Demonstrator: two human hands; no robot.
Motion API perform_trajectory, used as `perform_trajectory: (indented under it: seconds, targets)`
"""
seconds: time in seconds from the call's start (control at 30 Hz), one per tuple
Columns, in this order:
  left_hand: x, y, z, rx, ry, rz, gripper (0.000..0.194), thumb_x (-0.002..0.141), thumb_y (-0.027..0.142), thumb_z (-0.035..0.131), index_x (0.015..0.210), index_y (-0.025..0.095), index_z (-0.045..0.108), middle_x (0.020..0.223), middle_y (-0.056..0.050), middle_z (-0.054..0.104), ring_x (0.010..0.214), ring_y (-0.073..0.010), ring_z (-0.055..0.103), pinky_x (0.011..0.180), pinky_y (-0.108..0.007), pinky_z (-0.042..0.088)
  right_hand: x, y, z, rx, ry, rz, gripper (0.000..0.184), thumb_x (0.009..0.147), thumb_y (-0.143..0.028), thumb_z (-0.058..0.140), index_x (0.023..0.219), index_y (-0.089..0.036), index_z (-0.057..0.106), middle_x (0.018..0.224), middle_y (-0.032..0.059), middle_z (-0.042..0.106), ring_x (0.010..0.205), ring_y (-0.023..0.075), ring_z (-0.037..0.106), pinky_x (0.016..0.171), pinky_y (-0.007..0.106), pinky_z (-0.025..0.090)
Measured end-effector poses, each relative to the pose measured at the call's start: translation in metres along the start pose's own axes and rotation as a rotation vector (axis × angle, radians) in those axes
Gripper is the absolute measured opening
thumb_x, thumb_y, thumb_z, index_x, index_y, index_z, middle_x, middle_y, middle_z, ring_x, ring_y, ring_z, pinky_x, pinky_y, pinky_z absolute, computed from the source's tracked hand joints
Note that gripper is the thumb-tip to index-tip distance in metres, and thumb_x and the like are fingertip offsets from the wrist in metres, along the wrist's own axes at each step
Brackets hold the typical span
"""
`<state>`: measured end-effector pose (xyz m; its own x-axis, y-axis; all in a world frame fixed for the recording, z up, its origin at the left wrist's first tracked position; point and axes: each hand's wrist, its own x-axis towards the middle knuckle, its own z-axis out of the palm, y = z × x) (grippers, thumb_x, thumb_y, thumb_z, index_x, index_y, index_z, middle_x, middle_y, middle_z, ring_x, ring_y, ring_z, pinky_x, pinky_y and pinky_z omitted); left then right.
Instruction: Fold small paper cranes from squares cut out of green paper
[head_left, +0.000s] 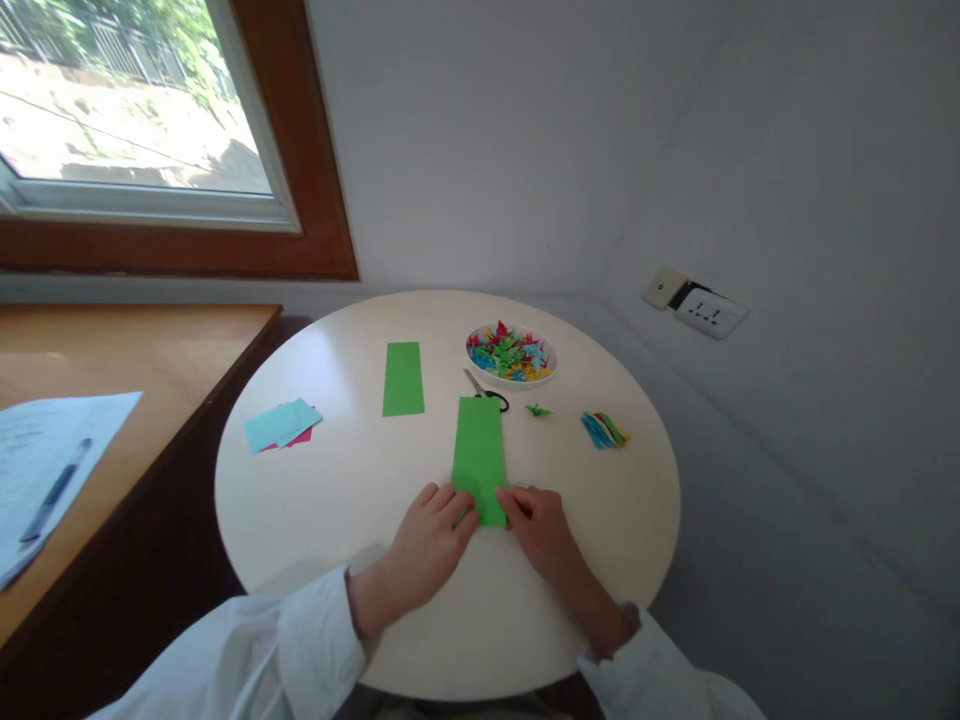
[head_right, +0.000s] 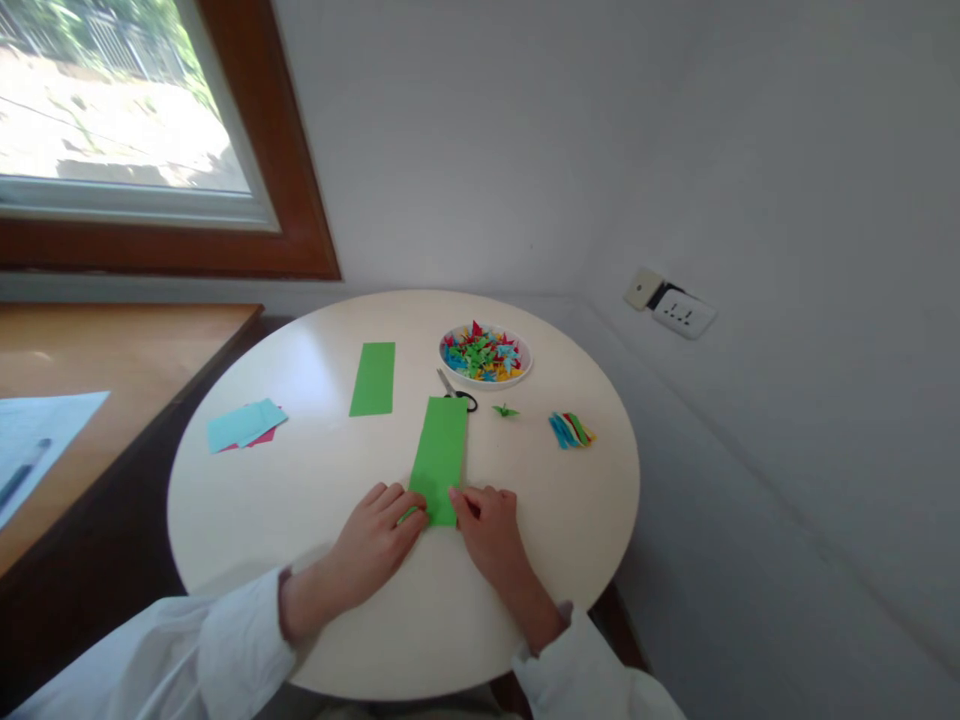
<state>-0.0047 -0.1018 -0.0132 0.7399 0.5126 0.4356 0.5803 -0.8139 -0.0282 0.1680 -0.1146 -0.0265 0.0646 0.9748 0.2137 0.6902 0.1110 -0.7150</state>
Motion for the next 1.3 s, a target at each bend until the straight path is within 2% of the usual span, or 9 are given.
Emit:
perform_trajectory:
  seconds: [0.1, 0.23, 0.37, 0.47, 0.67, 0.77, 0.87, 1.07, 1.3]
  targets:
    - [-0.005, -0.003, 0.002, -0.059, 0.020, -0.051, 0.005, 0.085, 0.020, 0.053, 0.082, 0.017, 0.057, 0.081, -0.004, 0.062, 0.073, -0.0188, 0.053, 0.065, -0.033, 0.041, -0.001, 0.000, -0.003, 0.011, -0.050, 0.009, 0.044, 0.084, -0.039, 0.044, 0.046, -0.018, 0.050, 0.046, -0.0023, 0.050, 0.050, 0.0115, 0.043, 0.055, 0.025, 0.034]
    - [-0.005, -0.003, 0.003, -0.119, 0.041, -0.101, 0.021, 0.082, 0.030, 0.058, 0.096, 0.016, 0.055, 0.092, -0.006, 0.063, 0.084, -0.0207, 0.055, 0.073, -0.035, 0.043, -0.001, -0.003, -0.003, 0.030, -0.079, 0.020, 0.041, 0.083, -0.039, 0.046, 0.048, -0.018, 0.053, 0.048, -0.0019, 0.053, 0.052, 0.0122, 0.046, 0.057, 0.026, 0.035]
    - [-0.004, -0.005, 0.004, -0.063, 0.035, -0.082, 0.004, 0.084, 0.017, 0.053, 0.085, 0.018, 0.057, 0.084, -0.004, 0.064, 0.077, -0.0193, 0.055, 0.071, -0.035, 0.041, -0.003, -0.008, -0.002, 0.072, -0.113, 0.022, 0.042, 0.085, -0.037, 0.045, 0.048, -0.018, 0.053, 0.048, -0.0017, 0.054, 0.052, 0.0125, 0.049, 0.058, 0.026, 0.036]
    - [-0.008, -0.009, 0.004, -0.041, 0.030, -0.087, 0.011, 0.084, 0.014, 0.051, 0.077, 0.018, 0.057, 0.076, -0.003, 0.062, 0.071, -0.0181, 0.053, 0.067, -0.034, 0.039, -0.005, -0.011, -0.005, 0.080, -0.113, 0.008, 0.041, 0.086, -0.035, 0.043, 0.051, -0.019, 0.054, 0.049, -0.0013, 0.056, 0.052, 0.0130, 0.051, 0.061, 0.028, 0.038]
    - [-0.013, -0.015, 0.002, -0.039, -0.014, -0.139, 0.015, 0.086, 0.015, 0.050, 0.074, 0.017, 0.058, 0.070, -0.002, 0.061, 0.068, -0.0179, 0.052, 0.064, -0.033, 0.036, -0.004, -0.014, -0.014, -0.025, -0.083, -0.233, 0.005, 0.077, -0.025, 0.060, 0.079, -0.020, 0.061, 0.079, 0.0041, 0.067, 0.078, 0.0187, 0.060, 0.075, 0.033, 0.042]
    - [-0.012, -0.016, 0.001, -0.078, -0.011, -0.171, 0.015, 0.086, 0.016, 0.051, 0.073, 0.018, 0.059, 0.069, -0.001, 0.062, 0.067, -0.0175, 0.053, 0.064, -0.033, 0.036, 0.002, -0.015, -0.012, -0.085, -0.196, -0.378, 0.014, 0.075, -0.020, 0.065, 0.088, -0.021, 0.061, 0.089, 0.0054, 0.068, 0.089, 0.0209, 0.060, 0.082, 0.036, 0.040]
    - [-0.013, -0.016, -0.001, -0.133, 0.001, -0.215, 0.016, 0.087, 0.018, 0.050, 0.074, 0.019, 0.060, 0.069, -0.001, 0.064, 0.068, -0.0171, 0.054, 0.064, -0.032, 0.037, 0.010, -0.015, -0.006, -0.117, -0.286, -0.439, 0.004, 0.079, -0.017, 0.060, 0.082, -0.020, 0.061, 0.084, 0.0044, 0.068, 0.085, 0.0195, 0.060, 0.080, 0.035, 0.041]
    - [-0.027, -0.017, -0.012, -0.171, -0.020, -0.279, 0.017, 0.089, 0.021, 0.042, 0.091, 0.017, 0.059, 0.080, -0.004, 0.068, 0.072, -0.0175, 0.056, 0.066, -0.033, 0.039, 0.022, -0.015, -0.002, -0.053, -0.319, -0.322, 0.014, 0.084, -0.022, 0.052, 0.074, -0.019, 0.060, 0.074, 0.0034, 0.065, 0.072, 0.0161, 0.057, 0.068, 0.029, 0.043]
    - [-0.040, -0.016, -0.018, -0.141, -0.022, -0.253, 0.022, 0.087, 0.017, 0.043, 0.104, 0.015, 0.058, 0.103, -0.008, 0.067, 0.080, -0.0199, 0.056, 0.070, -0.035, 0.042, 0.030, -0.019, 0.002, -0.019, -0.287, -0.134, 0.013, 0.082, -0.025, 0.052, 0.073, -0.019, 0.059, 0.071, 0.0018, 0.066, 0.064, 0.0145, 0.057, 0.061, 0.026, 0.042]
